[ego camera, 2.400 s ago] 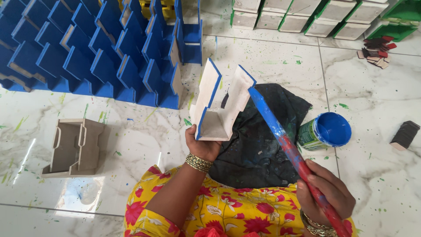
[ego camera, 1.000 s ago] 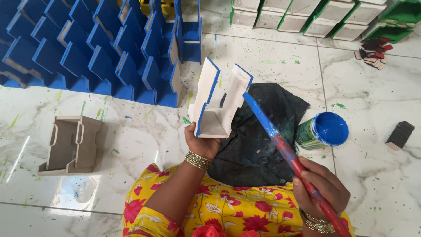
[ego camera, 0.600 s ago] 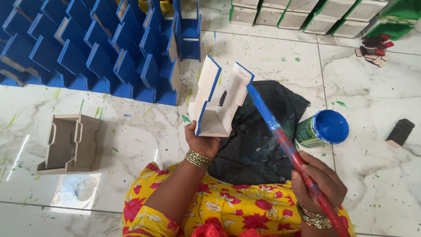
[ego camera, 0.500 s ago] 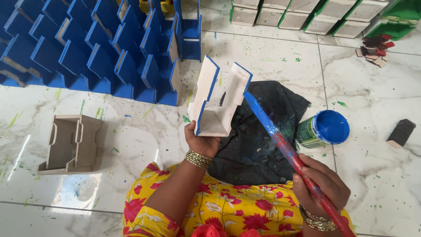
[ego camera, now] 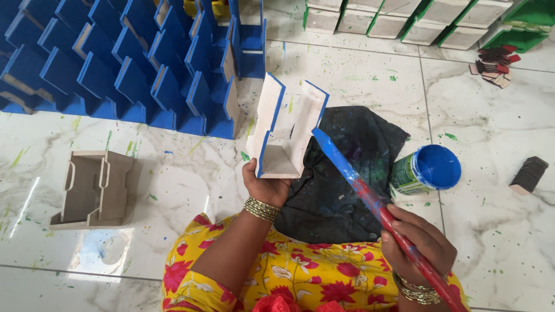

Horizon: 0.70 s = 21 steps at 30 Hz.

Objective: The person sits on the floor and paints unfinished wooden organizer pieces blue using a long-handled brush and a can of blue paint. They dip the brush, coat the edges and interior surfaces of each piece, turn the pieces to reach other sides, and set finished pieces with a row of already painted blue organizers.

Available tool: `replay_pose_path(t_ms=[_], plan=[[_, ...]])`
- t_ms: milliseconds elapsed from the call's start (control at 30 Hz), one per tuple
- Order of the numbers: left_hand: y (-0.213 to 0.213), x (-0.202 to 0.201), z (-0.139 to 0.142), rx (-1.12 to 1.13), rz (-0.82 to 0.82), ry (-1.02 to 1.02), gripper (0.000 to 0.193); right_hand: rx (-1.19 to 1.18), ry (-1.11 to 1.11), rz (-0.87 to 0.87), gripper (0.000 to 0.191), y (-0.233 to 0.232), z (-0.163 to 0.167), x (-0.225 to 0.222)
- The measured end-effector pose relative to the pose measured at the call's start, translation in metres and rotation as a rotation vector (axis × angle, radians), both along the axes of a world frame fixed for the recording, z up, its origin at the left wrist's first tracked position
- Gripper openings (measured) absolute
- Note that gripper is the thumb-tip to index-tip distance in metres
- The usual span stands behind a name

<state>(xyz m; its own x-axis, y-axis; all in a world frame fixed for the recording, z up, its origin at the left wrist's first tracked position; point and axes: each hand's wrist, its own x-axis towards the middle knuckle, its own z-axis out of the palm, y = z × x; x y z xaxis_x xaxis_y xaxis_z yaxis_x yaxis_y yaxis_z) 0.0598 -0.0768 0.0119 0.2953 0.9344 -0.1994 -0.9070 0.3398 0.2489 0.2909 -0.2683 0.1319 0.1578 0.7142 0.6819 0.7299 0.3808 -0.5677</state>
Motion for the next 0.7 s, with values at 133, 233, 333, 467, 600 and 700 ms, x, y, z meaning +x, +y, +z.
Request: replay_pose_path(t_ms=[133,233,333,467,600,700], plan=[[-0.0006,0.0015,0.0005,0.006,-0.005,0.011,0.076,0.156,0.031,-0.002,0.025,0.0026,-0.0031,0.0019],[-0.0018,0.0028,-0.0002,0.002,-0.018,0.009,0.077,0.098,0.003,-0.017,0.026,0.0062,-0.0054,0.0015],[-0.0006,0.0018,-0.0009,-0.003,-0.018,0.015,0.077,0.017,-0.022,-0.03,0.025,0.0065,-0.0046,0.0001],[0.0018,-0.0006,-0.0018,-0.016,-0.001,0.001,0.077,-0.036,-0.016,0.021,0.024,0.0015,-0.0009,0.0018],[0.002,0.0001,-0.0032,-0.01,-0.008,-0.005,0.076,0.089,0.016,0.005,0.025,0.0027,-0.0039,0.0023],[0.0007,0.0019,-0.0039,-0.006,-0.015,0.0,0.076,0.066,-0.012,-0.021,0.024,0.0072,-0.0075,0.0007]])
